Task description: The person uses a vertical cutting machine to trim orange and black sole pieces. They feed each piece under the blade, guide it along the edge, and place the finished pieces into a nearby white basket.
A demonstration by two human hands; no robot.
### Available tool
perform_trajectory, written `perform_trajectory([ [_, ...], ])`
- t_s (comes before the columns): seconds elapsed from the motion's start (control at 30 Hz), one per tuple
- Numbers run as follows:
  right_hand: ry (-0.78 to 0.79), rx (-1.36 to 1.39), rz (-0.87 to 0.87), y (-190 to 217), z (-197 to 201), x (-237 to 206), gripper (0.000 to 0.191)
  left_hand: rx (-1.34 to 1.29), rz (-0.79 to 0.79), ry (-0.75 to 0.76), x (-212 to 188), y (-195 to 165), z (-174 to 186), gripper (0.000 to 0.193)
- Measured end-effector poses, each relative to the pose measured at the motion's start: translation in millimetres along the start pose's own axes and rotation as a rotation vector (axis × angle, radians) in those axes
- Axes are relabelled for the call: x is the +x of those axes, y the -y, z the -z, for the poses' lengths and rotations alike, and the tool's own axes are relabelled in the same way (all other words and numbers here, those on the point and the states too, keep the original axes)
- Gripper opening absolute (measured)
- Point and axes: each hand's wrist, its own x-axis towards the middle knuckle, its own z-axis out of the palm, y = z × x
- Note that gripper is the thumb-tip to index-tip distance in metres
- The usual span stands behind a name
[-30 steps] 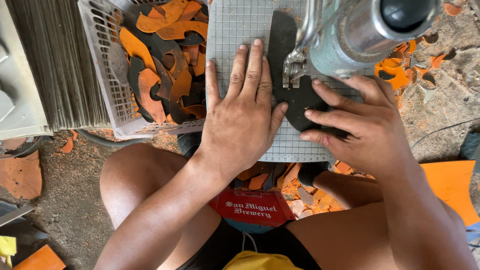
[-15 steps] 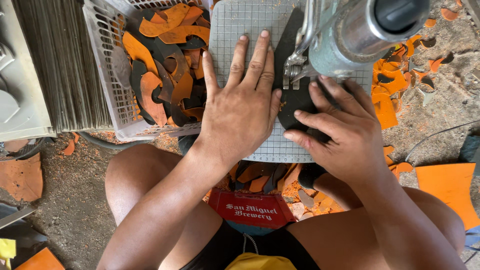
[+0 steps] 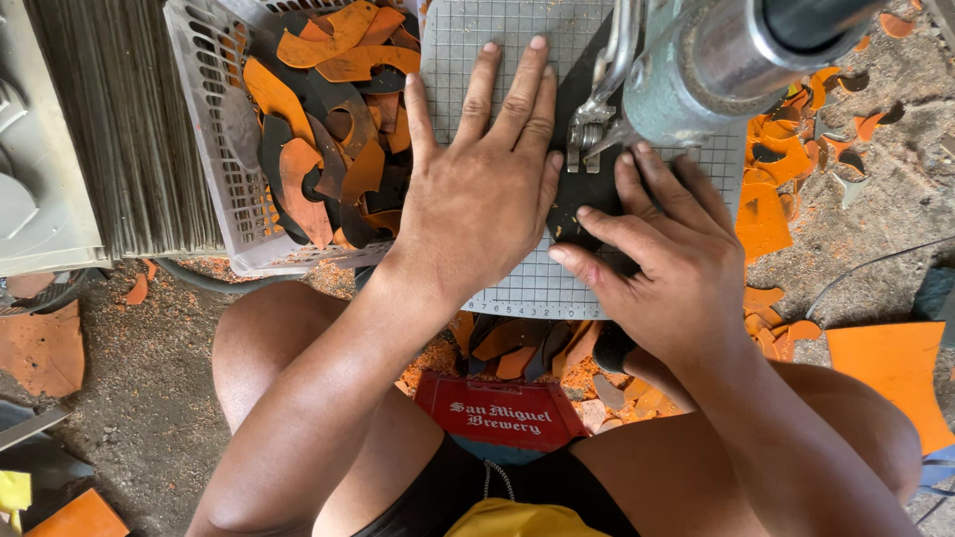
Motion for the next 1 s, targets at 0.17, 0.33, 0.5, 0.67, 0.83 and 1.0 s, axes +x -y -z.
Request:
perform_trajectory([
  [0.17,-0.016,-0.025,-0.022,5,-6,0,0.04,0.0,-0.003,-0.004,4,3,0,0.059],
  [0.33,-0.031,-0.043,-0.021,8,-10,1,0.039,0.006,0.002,0.002,9,5,-2,0.057],
  [0.5,-0.042,-0.061,-0.021,9,-12,2,0.041,-0.002,0.018,0.015,12,6,-4,0.057],
  [0.67,-0.056,-0.088,-0.019,11,-13,4,0.043,-0.011,0.016,0.003,14,7,-6,0.056],
  [0.83,0.006,-0.111,-0.04,19,-4,8,0.052,-0.047,-0.002,-0.029,14,10,-5,0.056],
  [1.0,0.018,0.084,-0.196,10,19,2,0.057,-0.158,0.012,-0.089,1,23,4,0.056],
])
